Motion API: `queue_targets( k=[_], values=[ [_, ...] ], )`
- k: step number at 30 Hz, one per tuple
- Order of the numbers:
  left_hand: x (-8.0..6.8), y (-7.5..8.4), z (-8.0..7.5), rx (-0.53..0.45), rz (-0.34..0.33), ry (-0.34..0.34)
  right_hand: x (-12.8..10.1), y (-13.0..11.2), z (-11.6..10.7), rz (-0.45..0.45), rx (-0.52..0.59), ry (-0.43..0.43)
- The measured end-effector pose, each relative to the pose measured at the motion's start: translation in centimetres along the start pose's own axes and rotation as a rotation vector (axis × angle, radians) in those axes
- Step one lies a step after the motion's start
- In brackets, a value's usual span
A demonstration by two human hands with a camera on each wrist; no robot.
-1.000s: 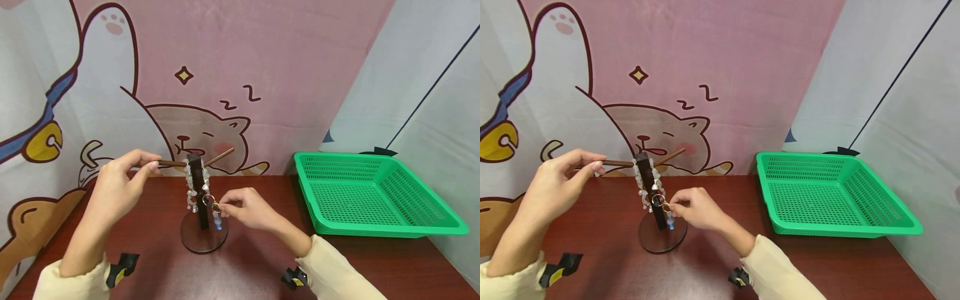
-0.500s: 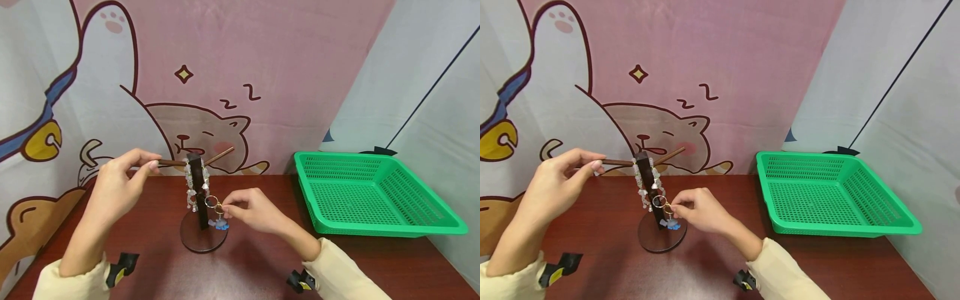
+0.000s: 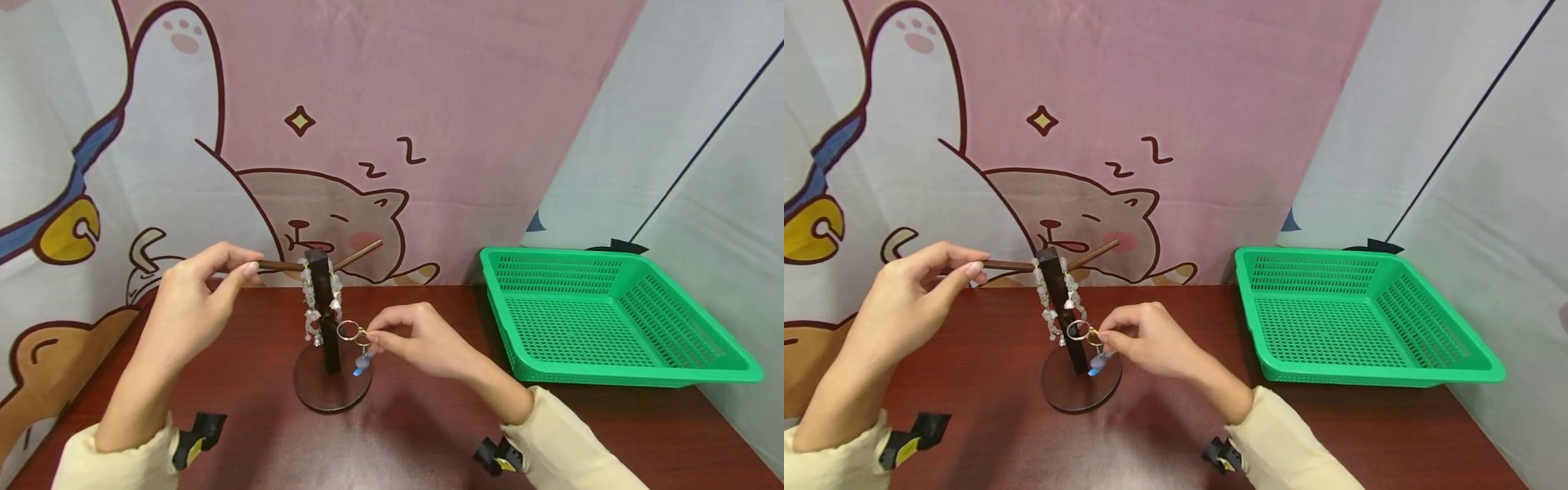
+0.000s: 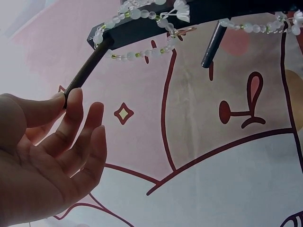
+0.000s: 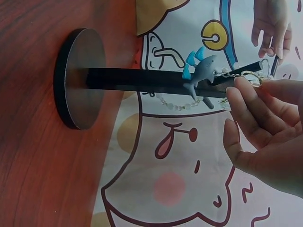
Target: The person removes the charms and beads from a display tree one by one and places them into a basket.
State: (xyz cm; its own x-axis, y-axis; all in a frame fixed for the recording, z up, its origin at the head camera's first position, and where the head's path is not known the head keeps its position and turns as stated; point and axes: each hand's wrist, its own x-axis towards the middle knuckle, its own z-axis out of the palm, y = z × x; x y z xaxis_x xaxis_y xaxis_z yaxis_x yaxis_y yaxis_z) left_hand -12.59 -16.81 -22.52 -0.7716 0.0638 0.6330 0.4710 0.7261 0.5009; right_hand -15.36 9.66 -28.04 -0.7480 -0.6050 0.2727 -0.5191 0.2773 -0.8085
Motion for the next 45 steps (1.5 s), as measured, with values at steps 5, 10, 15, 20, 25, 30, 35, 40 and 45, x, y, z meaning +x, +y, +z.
queue_targets(
  k=[5, 10, 15, 20, 25, 30, 35, 40, 45],
  values=[
    [0.0, 0.0, 0.0, 0.004, -0.003, 0.004, 0.0, -0.3, -0.3, -0.019, -0.039, 0.011],
    [0.0, -0.1, 0.1, -0.005, -0.007, 0.011, -0.1, -0.5, -0.6, -0.008, -0.014, 0.008],
    [0.1, -0.1, 0.1, -0.010, -0.013, 0.010, -0.1, -0.3, -1.0, 0.019, -0.006, 0.015],
    [0.1, 0.0, 0.1, -0.020, -0.017, 0.005, -0.2, -0.2, -1.4, 0.010, -0.033, 0.027],
    [0.2, -0.1, 0.1, -0.022, -0.016, 0.005, -0.2, 0.1, -1.9, -0.003, -0.028, 0.044],
    [0.2, -0.1, 0.2, -0.026, -0.011, 0.007, -0.4, 0.3, -2.6, 0.030, -0.021, 0.059],
    [0.2, -0.1, 0.2, -0.028, -0.006, 0.008, -0.9, 0.6, -3.3, 0.066, -0.010, 0.071],
    [0.1, -0.1, 0.2, -0.014, -0.007, 0.005, -1.2, 0.9, -4.1, 0.074, -0.015, 0.059],
    [0.0, -0.1, 0.1, -0.014, -0.009, 0.001, -1.5, 1.0, -5.0, 0.094, -0.038, 0.045]
  ],
)
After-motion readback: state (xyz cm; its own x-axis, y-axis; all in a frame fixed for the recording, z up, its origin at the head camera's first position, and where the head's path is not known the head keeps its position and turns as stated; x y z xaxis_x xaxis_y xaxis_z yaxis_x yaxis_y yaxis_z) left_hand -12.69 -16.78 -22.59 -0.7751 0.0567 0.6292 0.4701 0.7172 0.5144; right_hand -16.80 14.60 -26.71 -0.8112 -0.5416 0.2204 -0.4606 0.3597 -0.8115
